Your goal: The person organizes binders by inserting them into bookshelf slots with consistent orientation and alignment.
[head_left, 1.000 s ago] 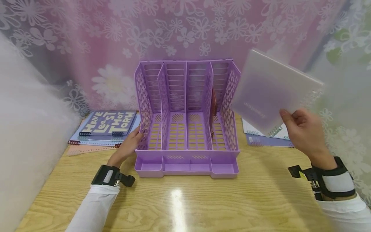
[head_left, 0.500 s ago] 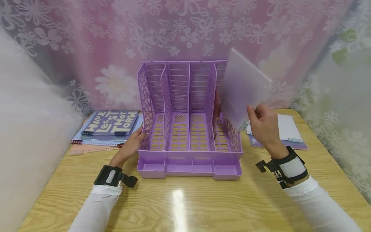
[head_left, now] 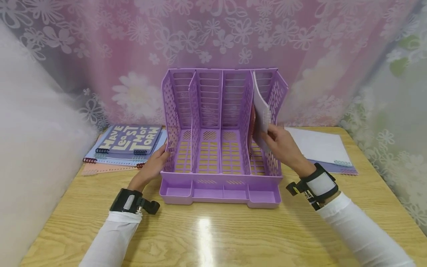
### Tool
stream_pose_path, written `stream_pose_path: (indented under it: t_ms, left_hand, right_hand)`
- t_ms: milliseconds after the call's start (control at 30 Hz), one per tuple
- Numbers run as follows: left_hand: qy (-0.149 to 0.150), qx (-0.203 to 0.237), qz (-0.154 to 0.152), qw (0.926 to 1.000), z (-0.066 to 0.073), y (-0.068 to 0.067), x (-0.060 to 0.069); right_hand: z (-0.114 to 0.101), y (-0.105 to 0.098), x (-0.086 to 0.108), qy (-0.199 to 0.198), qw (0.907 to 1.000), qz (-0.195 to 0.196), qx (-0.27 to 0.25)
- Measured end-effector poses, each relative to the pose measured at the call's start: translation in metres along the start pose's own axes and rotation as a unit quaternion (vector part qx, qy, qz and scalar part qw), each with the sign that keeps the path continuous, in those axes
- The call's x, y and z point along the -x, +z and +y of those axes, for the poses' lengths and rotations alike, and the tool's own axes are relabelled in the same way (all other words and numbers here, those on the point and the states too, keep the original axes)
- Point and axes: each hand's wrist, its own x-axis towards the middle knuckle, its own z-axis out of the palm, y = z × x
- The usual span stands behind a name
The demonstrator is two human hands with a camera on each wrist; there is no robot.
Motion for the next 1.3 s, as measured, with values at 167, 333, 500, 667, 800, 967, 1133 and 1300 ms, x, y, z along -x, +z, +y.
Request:
stream_pose_path:
  t_ms: [167, 333, 500, 667, 800, 967, 1133, 1300]
  left_hand:
    - [-0.010, 0.005, 0.001, 0.9999, 0.000, 0.001, -0.001]
    - [-0.008, -0.002, 0.000, 1.0000, -0.001, -0.001, 0.000]
    - [-0.007, -0.008, 0.005, 0.9999, 0.001, 0.000, -0.001]
    - [-0.011, -0.006, 0.006, 0.9999, 0.001, 0.002, 0.001]
    - [-0.007, -0.006, 0.011, 0.9999, 0.000, 0.003, 0.002]
    - [0.000, 0.000, 0.010, 1.0000, 0.001, 0.003, 0.001]
    - [-0.006, -0.011, 0.011, 0.9999, 0.001, 0.003, 0.002]
    - [-0.012, -0.008, 0.015, 0.9998, 0.001, 0.002, 0.003]
  right_hand:
    - [0.007, 0.001, -0.006, -0.004, 0.9963, -0.083, 0.022]
    - [0.008, 0.005, -0.014, -0.003, 0.9894, -0.141, 0.034]
    - [0.004, 0.009, -0.013, 0.001, 0.9886, -0.125, 0.084]
    - [0.006, 0.014, -0.005, 0.015, 0.9797, -0.137, 0.145]
    - [0.007, 0.016, -0.003, 0.012, 0.9767, -0.147, 0.156]
    - [0.005, 0.013, -0.004, 0.037, 0.9762, -0.162, 0.139]
    - [0.000, 0.003, 0.001, 0.065, 0.9804, -0.162, 0.091]
    - [0.004, -0.014, 0.012, 0.044, 0.9926, -0.091, 0.068]
